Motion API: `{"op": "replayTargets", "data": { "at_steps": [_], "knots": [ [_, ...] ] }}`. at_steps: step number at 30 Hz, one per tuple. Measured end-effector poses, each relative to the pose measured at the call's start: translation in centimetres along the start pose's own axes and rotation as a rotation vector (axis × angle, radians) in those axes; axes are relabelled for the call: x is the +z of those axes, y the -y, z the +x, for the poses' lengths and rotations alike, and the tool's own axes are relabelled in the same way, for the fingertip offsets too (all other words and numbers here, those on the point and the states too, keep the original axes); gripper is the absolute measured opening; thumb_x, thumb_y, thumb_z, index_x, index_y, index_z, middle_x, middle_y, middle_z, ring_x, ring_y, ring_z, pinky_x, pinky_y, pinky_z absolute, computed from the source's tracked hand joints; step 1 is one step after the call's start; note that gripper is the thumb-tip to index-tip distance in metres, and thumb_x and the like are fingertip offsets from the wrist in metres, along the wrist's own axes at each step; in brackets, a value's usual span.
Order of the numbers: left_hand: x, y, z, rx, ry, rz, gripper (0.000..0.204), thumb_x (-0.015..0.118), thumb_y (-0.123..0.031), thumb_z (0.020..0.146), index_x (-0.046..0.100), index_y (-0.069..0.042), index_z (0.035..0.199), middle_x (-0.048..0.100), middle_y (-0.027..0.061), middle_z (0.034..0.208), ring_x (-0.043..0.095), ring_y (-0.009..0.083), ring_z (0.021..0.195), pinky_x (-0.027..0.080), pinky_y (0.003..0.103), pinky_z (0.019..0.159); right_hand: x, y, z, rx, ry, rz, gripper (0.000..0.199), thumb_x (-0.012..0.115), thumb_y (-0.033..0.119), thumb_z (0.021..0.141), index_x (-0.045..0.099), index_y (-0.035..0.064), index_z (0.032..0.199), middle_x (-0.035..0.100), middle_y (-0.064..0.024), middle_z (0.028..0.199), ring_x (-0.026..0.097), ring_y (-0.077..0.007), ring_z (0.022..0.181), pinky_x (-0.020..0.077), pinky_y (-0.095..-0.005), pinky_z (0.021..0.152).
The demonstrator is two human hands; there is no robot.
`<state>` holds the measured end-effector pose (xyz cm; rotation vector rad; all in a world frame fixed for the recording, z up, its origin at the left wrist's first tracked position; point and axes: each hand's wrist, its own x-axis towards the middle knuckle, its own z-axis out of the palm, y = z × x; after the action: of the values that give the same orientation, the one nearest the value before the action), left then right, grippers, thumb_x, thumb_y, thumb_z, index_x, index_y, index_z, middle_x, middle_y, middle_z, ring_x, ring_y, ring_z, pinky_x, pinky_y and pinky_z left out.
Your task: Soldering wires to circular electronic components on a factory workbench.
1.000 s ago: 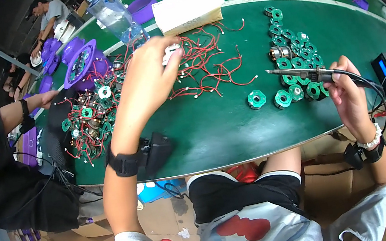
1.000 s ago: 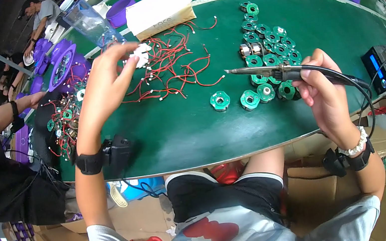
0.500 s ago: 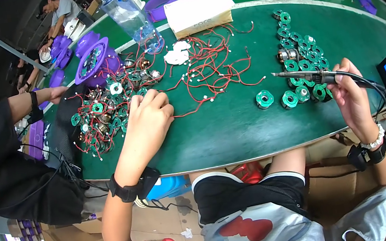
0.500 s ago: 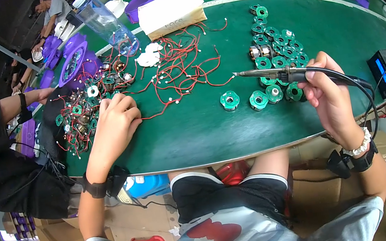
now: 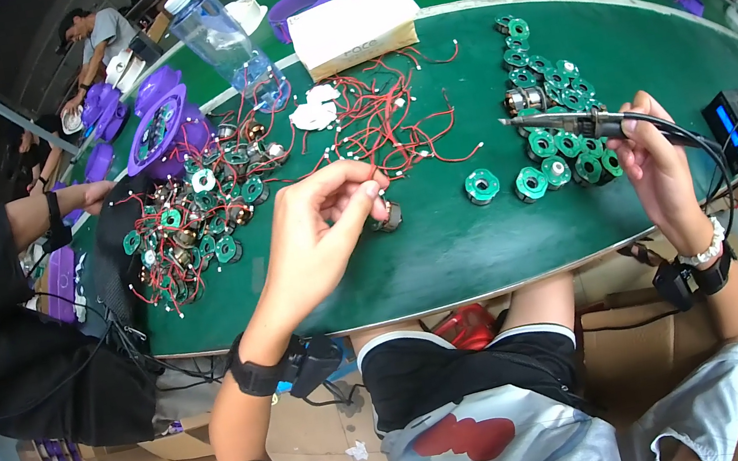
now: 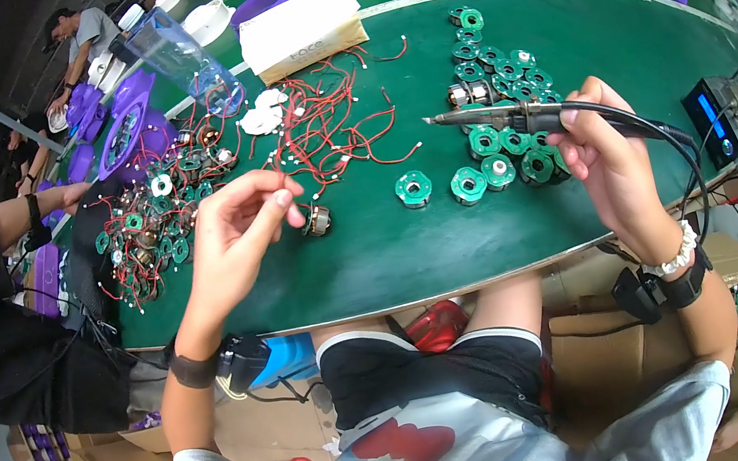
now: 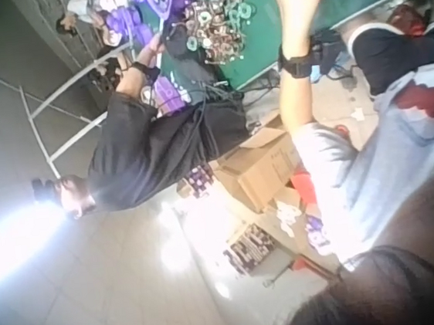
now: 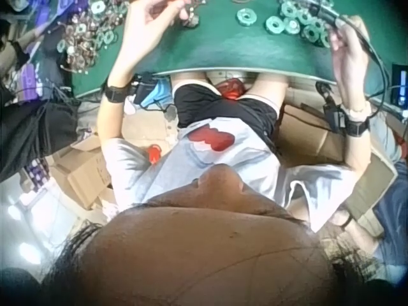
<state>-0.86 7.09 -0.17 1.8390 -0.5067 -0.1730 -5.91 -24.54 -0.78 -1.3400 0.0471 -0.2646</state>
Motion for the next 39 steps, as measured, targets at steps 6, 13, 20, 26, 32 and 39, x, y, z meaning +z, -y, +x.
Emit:
{"op": "replayTargets", "data": {
  "at_steps": [6,13,20,26,32,39],
  "knots": [
    [0.5,0.6,3.5,0.123,-0.094,0.046,0.013,0.049,-0.011,0.084,0.055,0.0,0.082,0.055,0.0001,0.068,0.048,0.0039,0.06,0.037,0.017,0.052,-0.2,0.3,0.1,0.01,-0.02,0.005,0.013,0.052,0.009,0.079,0.04,0.0092,0.074,0.048,-0.0008,0.065,0.047,-0.0041,0.05,0.0323,-0.0141,0.04],
    [1.0,-0.6,3.2,0.077,0.236,0.104,0.017,0.042,-0.003,0.081,0.057,0.004,0.081,0.055,0.0045,0.072,0.05,0.0089,0.066,0.042,0.021,0.062,-0.3,0.4,0.1,0.002,-0.053,0.029,0.013,0.053,0.009,0.078,0.041,0.0089,0.073,0.051,-0.0037,0.064,0.046,-0.0034,0.049,0.0302,-0.015,0.039],
    [0.3,-1.0,1.3,0.037,0.369,0.349,0.01,0.051,-0.003,0.078,0.059,0.003,0.075,0.057,0.0067,0.073,0.055,0.0103,0.067,0.044,0.021,0.061,0.2,-0.1,-0.1,0.048,-0.026,0.017,0.013,0.053,0.008,0.077,0.041,0.0094,0.073,0.051,-0.0023,0.065,0.047,-0.004,0.05,0.0314,-0.015,0.039],
    [0.8,0.6,1.3,0.12,0.099,0.24,0.013,0.05,0.001,0.076,0.055,0.002,0.087,0.055,0.0076,0.069,0.054,0.0126,0.061,0.043,0.026,0.053,0.8,-0.3,-0.5,0.082,0.015,0.005,0.013,0.053,0.007,0.076,0.041,0.0093,0.072,0.051,-0.0024,0.065,0.047,-0.0044,0.049,0.0323,-0.0151,0.038],
    [0.9,1.4,1.7,0.218,-0.015,0.581,0.006,0.049,0.0,0.076,0.053,0.002,0.08,0.055,0.0124,0.071,0.056,0.0261,0.068,0.044,0.034,0.06,1.2,-0.4,-0.7,0.108,0.025,0.017,0.012,0.052,0.006,0.076,0.041,0.0082,0.073,0.051,-0.0035,0.066,0.048,-0.0052,0.049,0.0331,-0.015,0.038],
    [3.0,1.7,2.4,0.034,0.014,0.243,0.009,0.049,-0.004,0.081,0.054,0.003,0.08,0.053,0.0023,0.074,0.046,0.0036,0.064,0.039,0.017,0.055,1.2,-0.3,-0.9,0.126,0.058,0.052,0.012,0.052,0.005,0.076,0.041,0.0082,0.073,0.052,-0.0047,0.067,0.048,-0.0058,0.048,0.0338,-0.0157,0.037]
  ]
}}
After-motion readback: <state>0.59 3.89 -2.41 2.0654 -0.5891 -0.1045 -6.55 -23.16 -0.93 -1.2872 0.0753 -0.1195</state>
